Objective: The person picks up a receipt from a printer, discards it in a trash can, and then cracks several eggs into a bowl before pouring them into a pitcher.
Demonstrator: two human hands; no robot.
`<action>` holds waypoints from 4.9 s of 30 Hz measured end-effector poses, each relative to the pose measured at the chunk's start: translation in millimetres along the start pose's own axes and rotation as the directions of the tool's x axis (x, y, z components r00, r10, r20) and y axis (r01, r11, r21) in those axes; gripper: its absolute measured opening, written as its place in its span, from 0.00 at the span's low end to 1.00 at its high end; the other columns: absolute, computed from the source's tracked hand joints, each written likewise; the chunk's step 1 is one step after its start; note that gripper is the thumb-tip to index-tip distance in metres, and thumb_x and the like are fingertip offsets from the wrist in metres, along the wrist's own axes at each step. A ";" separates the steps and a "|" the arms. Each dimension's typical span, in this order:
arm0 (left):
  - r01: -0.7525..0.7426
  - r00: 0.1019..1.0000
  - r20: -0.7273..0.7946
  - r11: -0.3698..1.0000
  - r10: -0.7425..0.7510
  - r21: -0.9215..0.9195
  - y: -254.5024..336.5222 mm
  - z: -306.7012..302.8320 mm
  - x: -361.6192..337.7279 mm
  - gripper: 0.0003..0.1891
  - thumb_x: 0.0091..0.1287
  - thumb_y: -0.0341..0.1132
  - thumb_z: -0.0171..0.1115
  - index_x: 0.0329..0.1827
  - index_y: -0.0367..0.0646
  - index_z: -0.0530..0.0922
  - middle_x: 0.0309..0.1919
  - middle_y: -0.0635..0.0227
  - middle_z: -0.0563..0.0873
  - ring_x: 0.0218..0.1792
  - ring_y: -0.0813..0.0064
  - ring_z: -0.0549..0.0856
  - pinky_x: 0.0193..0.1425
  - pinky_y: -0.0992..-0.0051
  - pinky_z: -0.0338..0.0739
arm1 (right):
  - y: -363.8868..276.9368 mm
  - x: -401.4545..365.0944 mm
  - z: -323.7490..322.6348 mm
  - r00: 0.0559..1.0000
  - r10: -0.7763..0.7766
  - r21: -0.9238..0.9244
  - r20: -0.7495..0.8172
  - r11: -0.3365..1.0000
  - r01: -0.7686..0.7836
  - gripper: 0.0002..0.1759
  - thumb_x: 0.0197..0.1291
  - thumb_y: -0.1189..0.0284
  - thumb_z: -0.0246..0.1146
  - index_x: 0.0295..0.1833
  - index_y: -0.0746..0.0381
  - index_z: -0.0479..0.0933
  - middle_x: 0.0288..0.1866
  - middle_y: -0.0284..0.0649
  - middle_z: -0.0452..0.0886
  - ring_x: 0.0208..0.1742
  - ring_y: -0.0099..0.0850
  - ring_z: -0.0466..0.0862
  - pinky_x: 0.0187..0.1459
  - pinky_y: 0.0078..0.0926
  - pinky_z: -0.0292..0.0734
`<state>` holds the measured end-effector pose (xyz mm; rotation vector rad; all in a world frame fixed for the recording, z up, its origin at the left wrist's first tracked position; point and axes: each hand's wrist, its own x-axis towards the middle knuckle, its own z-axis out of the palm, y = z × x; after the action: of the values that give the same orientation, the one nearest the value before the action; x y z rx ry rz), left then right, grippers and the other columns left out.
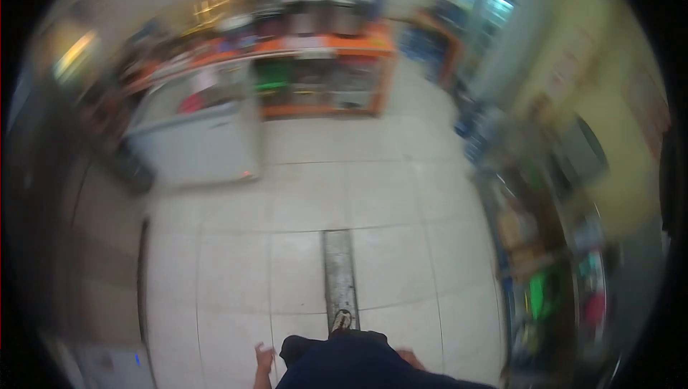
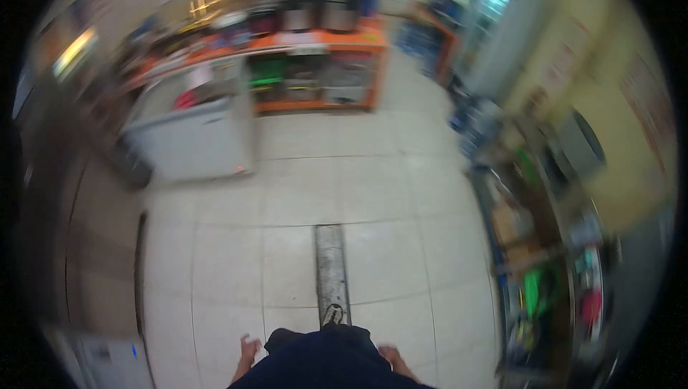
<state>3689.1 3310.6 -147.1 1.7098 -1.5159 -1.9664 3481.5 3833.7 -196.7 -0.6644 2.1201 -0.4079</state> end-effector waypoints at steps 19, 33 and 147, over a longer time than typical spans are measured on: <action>-0.037 0.824 0.442 0.745 -0.354 0.666 398.9 576.3 327.2 0.27 0.69 0.34 0.59 0.70 0.52 0.63 0.54 0.55 0.81 0.55 0.62 0.80 0.60 0.59 0.73 | 82.0 310.7 -435.9 0.782 0.537 0.638 -0.316 0.730 -0.243 0.21 0.70 0.53 0.52 0.47 0.54 0.85 0.48 0.45 0.86 0.53 0.46 0.84 0.54 0.47 0.78; -0.500 0.524 0.852 0.813 0.008 0.300 646.6 1095.6 435.7 0.26 0.68 0.36 0.63 0.68 0.53 0.66 0.47 0.63 0.83 0.44 0.68 0.83 0.48 0.67 0.75 | 133.2 410.2 -550.6 0.345 0.937 0.958 -0.062 0.153 -0.243 0.20 0.68 0.55 0.57 0.54 0.54 0.86 0.40 0.36 0.89 0.39 0.30 0.86 0.43 0.31 0.83; -0.941 0.087 0.530 -0.244 -0.843 -0.233 -272.9 527.6 -578.1 0.13 0.73 0.38 0.61 0.57 0.44 0.79 0.46 0.68 0.88 0.53 0.76 0.85 0.60 0.72 0.78 | 200.6 -530.6 710.3 0.394 0.310 -0.255 0.865 0.949 -0.186 0.57 0.35 0.34 0.76 0.58 0.69 0.70 0.52 0.50 0.77 0.52 0.42 0.79 0.54 0.51 0.83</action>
<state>3602.2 4126.9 -32.0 1.0751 1.7300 0.0311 4257.5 4273.3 -372.5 -0.4410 1.1300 0.2519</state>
